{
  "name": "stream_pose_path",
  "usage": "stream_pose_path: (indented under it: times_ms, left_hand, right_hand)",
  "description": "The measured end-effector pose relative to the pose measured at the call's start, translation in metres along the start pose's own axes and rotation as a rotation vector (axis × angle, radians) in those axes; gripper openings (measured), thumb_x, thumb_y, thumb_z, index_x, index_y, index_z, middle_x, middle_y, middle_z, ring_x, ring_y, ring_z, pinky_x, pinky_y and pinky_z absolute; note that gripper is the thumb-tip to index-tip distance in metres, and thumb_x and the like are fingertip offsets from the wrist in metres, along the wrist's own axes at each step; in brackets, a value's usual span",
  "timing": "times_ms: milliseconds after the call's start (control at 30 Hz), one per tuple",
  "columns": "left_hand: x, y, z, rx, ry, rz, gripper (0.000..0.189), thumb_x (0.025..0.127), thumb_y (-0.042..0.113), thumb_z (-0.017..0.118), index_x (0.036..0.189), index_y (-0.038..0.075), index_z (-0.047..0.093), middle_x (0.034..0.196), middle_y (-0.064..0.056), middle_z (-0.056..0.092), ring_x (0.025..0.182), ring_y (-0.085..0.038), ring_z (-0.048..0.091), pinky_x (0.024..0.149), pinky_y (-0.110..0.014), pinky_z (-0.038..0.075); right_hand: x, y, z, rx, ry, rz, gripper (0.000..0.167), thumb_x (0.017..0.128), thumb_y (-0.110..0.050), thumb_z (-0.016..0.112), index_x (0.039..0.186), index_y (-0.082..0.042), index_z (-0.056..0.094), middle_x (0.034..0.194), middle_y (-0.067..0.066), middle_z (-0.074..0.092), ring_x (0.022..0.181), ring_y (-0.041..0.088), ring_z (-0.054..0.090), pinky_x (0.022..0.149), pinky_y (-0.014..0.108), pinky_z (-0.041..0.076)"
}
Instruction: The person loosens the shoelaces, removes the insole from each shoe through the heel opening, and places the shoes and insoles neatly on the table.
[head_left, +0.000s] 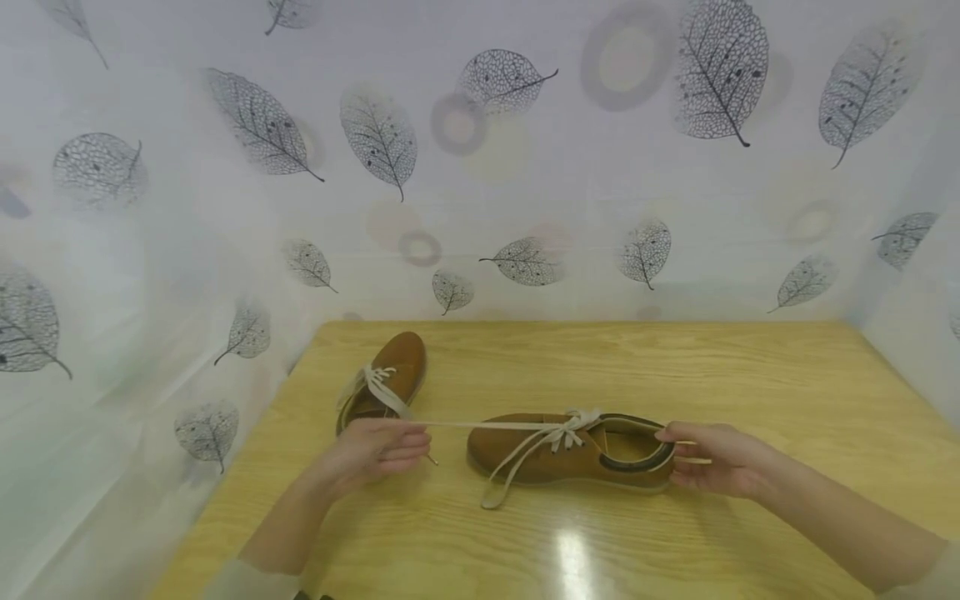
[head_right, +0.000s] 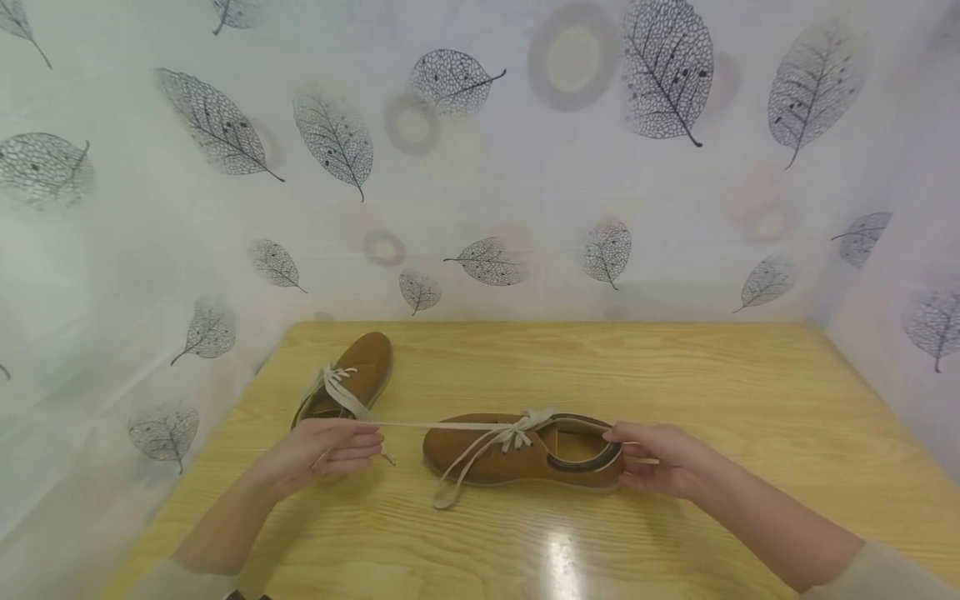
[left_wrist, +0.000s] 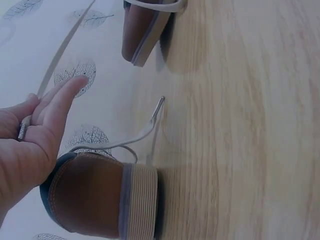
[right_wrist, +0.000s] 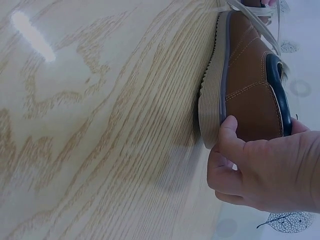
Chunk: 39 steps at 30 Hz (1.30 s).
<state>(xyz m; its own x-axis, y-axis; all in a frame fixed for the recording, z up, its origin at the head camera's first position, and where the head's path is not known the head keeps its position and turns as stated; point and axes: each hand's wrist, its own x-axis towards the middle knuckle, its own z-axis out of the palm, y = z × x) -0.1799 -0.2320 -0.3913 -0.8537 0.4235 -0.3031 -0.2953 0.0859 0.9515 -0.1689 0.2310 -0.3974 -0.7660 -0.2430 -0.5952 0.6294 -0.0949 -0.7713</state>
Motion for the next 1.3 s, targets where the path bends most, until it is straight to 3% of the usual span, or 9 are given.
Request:
stream_pose_path:
  times_ms: [100,433,633,733,900,1167,1300]
  left_hand:
    - [-0.007,0.0,-0.002,0.028,0.064,0.031,0.047,0.1,0.017,0.046,0.133,-0.016,0.039,0.131,-0.033,0.047,0.119,-0.035,0.055,0.098,-0.043,0.046]
    - [-0.023,0.0,-0.023,0.052,0.134,0.076,0.049,0.104,0.02,0.034,0.134,-0.018,0.034,0.136,-0.033,0.043,0.121,-0.033,0.053,0.097,-0.036,0.048]
    - [-0.03,-0.004,-0.037,-0.031,0.231,0.121,0.05,0.102,0.024,0.043,0.133,-0.014,0.038,0.126,-0.023,0.058,0.109,-0.022,0.063,0.094,-0.035,0.049]
    - [-0.034,-0.004,-0.044,-0.15,0.239,0.167,0.038,0.1,0.022,0.047,0.125,-0.007,0.05,0.116,-0.015,0.066,0.106,-0.021,0.065,0.094,-0.034,0.049]
    - [-0.044,-0.003,-0.053,-0.442,0.178,0.243,0.028,0.102,0.014,0.04,0.108,0.003,0.065,0.108,-0.012,0.069,0.106,-0.021,0.065,0.094,-0.031,0.048]
    - [-0.052,-0.007,-0.058,-0.952,0.066,0.336,0.042,0.104,0.012,0.026,0.106,-0.012,0.061,0.11,-0.026,0.064,0.106,-0.032,0.064,0.102,-0.034,0.042]
    - [-0.055,-0.018,-0.072,-1.246,-0.099,0.395,0.056,0.104,0.021,0.018,0.109,-0.02,0.056,0.113,-0.036,0.057,0.11,-0.041,0.059,0.109,-0.034,0.032]
  right_hand:
    - [0.001,0.0,0.0,-0.003,0.005,0.003,0.006,0.087,-0.012,0.062,0.091,-0.008,0.061,0.119,0.02,0.033,0.093,0.021,0.053,0.083,0.029,0.054]
    - [0.0,-0.001,0.001,-0.009,-0.005,0.004,0.007,0.087,-0.012,0.062,0.091,-0.008,0.059,0.117,0.019,0.032,0.094,0.022,0.051,0.083,0.029,0.054]
    - [0.0,-0.002,0.003,0.016,-0.002,0.005,0.009,0.086,-0.011,0.063,0.093,-0.007,0.058,0.12,0.02,0.029,0.094,0.022,0.052,0.083,0.028,0.054]
    - [0.0,-0.002,0.003,0.022,0.0,0.003,0.008,0.087,-0.011,0.063,0.092,-0.008,0.058,0.119,0.02,0.03,0.094,0.022,0.052,0.083,0.028,0.054]
    - [0.0,-0.002,0.004,0.025,0.008,0.001,0.004,0.087,-0.01,0.063,0.089,-0.008,0.06,0.118,0.019,0.03,0.093,0.022,0.052,0.083,0.028,0.054]
    - [0.0,0.001,0.002,0.024,-0.003,-0.007,0.003,0.087,-0.01,0.062,0.087,-0.009,0.06,0.117,0.018,0.03,0.093,0.022,0.051,0.083,0.029,0.054]
    - [0.001,0.004,0.0,0.014,-0.009,-0.018,0.002,0.087,-0.011,0.062,0.088,-0.009,0.061,0.116,0.018,0.032,0.093,0.022,0.052,0.083,0.029,0.054]
